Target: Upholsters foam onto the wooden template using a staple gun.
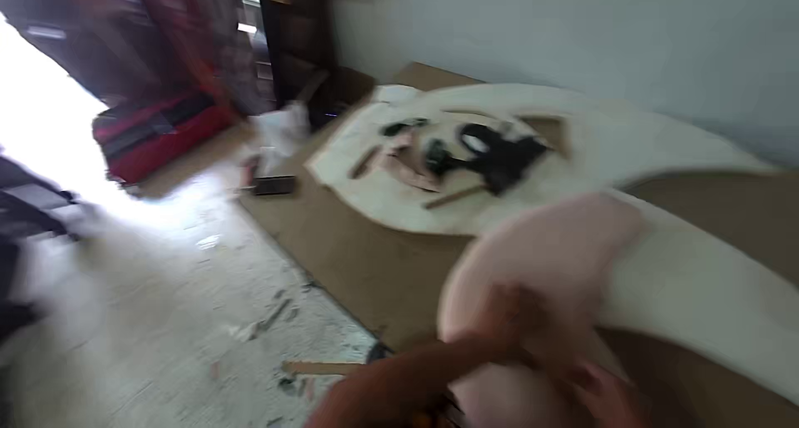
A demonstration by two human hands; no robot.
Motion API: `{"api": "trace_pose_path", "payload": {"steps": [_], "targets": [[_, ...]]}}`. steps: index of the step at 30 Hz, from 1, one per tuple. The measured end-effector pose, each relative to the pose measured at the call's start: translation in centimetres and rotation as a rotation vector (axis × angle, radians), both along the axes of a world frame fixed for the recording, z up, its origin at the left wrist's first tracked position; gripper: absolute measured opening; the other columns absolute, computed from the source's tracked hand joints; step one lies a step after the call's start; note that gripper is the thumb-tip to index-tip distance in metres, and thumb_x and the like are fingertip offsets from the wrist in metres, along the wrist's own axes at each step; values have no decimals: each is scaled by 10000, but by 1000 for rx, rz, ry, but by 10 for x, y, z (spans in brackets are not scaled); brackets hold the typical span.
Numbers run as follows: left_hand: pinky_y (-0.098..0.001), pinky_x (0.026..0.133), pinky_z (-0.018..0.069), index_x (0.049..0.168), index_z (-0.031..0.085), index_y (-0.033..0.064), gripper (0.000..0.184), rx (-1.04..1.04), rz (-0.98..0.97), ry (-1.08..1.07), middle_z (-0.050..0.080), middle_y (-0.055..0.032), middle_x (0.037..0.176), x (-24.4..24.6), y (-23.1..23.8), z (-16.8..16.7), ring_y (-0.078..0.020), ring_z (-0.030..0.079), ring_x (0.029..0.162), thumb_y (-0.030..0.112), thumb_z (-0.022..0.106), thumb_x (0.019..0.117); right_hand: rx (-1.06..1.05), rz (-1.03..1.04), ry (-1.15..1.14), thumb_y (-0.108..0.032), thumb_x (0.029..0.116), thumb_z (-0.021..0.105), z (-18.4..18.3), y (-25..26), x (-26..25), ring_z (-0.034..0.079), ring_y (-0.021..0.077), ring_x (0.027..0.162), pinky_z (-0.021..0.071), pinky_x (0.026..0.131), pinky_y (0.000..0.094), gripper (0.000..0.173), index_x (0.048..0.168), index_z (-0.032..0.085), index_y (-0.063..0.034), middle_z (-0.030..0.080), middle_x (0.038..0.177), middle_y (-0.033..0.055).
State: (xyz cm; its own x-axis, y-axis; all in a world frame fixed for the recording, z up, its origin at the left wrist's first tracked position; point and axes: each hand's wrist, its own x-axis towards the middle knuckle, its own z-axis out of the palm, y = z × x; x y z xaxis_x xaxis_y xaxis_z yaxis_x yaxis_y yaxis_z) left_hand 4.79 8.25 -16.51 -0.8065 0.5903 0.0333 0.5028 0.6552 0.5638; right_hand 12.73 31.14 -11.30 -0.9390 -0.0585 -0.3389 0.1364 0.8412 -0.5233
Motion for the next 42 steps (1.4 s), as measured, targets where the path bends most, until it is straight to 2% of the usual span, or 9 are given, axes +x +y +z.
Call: {"api": "trace_pose_path", "payload": {"steps": [1, 3, 7, 12, 18, 22, 28, 38, 42], "targets": [[-610, 1270, 88, 1591, 377, 336, 1052, 9, -5, -34, 242, 44, 1705, -7, 0, -9, -231, 119, 1591, 713, 794, 702, 58, 4, -4, -349, 914, 756, -8, 3, -10, 697, 343, 1078, 556, 946, 585, 423, 1209, 696, -52, 720, 1156, 177], [-685, 1246, 32, 1639, 249, 343, 1133, -109, -52, -56, 101, -1, 1739, -17, 11, -20, -284, -1, 1601, 816, 702, 715, 200, -10, -170, -375, 854, 813, -4, 12, -33, 665, 324, 1089, 538, 963, 567, 456, 1174, 688, -74, 692, 1154, 145], [-720, 1217, 8, 1627, 295, 335, 1162, -250, -29, -33, 65, -61, 1741, -19, 22, -27, -357, -23, 1593, 896, 646, 671, 391, 50, -225, -469, 787, 840, -15, 9, -49, 671, 275, 973, 570, 811, 539, 465, 1066, 681, -132, 679, 1069, 70], [-722, 1209, -43, 1648, 227, 339, 1165, -280, -22, -17, -3, -56, 1744, -19, 33, -34, -351, -82, 1590, 843, 680, 700, 444, 49, -168, -390, 758, 881, -31, 0, -53, 660, 314, 982, 568, 808, 535, 457, 1067, 687, -115, 658, 1091, 113], [-778, 1176, -51, 1663, 155, 316, 1195, -258, -31, -5, -79, -89, 1738, -21, 41, -43, -405, -140, 1572, 851, 651, 717, 459, 58, -116, -213, 729, 882, -46, 2, -51, 660, 284, 935, 593, 681, 482, 395, 1043, 657, -128, 619, 1058, 95], [-777, 1172, -52, 1657, 209, 296, 1225, -227, -31, -11, -69, -99, 1737, -24, 40, -38, -410, -131, 1572, 823, 715, 673, 303, 239, -266, -198, 787, 858, -33, 24, -69, 654, 254, 932, 604, 773, 458, 393, 1106, 642, -120, 602, 1098, 93], [-787, 1165, -49, 1659, 199, 291, 1219, -236, -32, -43, -67, -95, 1738, -29, 41, -40, -407, -131, 1573, 797, 724, 683, 454, 161, -221, -152, 745, 850, -45, 8, -67, 653, 264, 897, 598, 648, 449, 386, 1063, 631, -135, 586, 1056, 89], [-782, 1172, -56, 1663, 187, 278, 1156, -201, -36, -29, -90, -81, 1737, -32, 42, -42, -394, -156, 1571, 772, 688, 746, 500, 29, -211, -279, 709, 907, -50, -6, -60, 640, 241, 926, 574, 580, 411, 472, 1063, 617, -161, 560, 1072, 69], [-786, 1171, -44, 1659, 204, 286, 1145, -195, -39, -15, -67, -90, 1739, -33, 44, -46, -398, -140, 1573, 797, 667, 745, 474, 34, -145, -222, 716, 891, -53, -6, -52, 622, 243, 931, 563, 577, 386, 452, 1071, 620, -152, 538, 1065, 79]]}}
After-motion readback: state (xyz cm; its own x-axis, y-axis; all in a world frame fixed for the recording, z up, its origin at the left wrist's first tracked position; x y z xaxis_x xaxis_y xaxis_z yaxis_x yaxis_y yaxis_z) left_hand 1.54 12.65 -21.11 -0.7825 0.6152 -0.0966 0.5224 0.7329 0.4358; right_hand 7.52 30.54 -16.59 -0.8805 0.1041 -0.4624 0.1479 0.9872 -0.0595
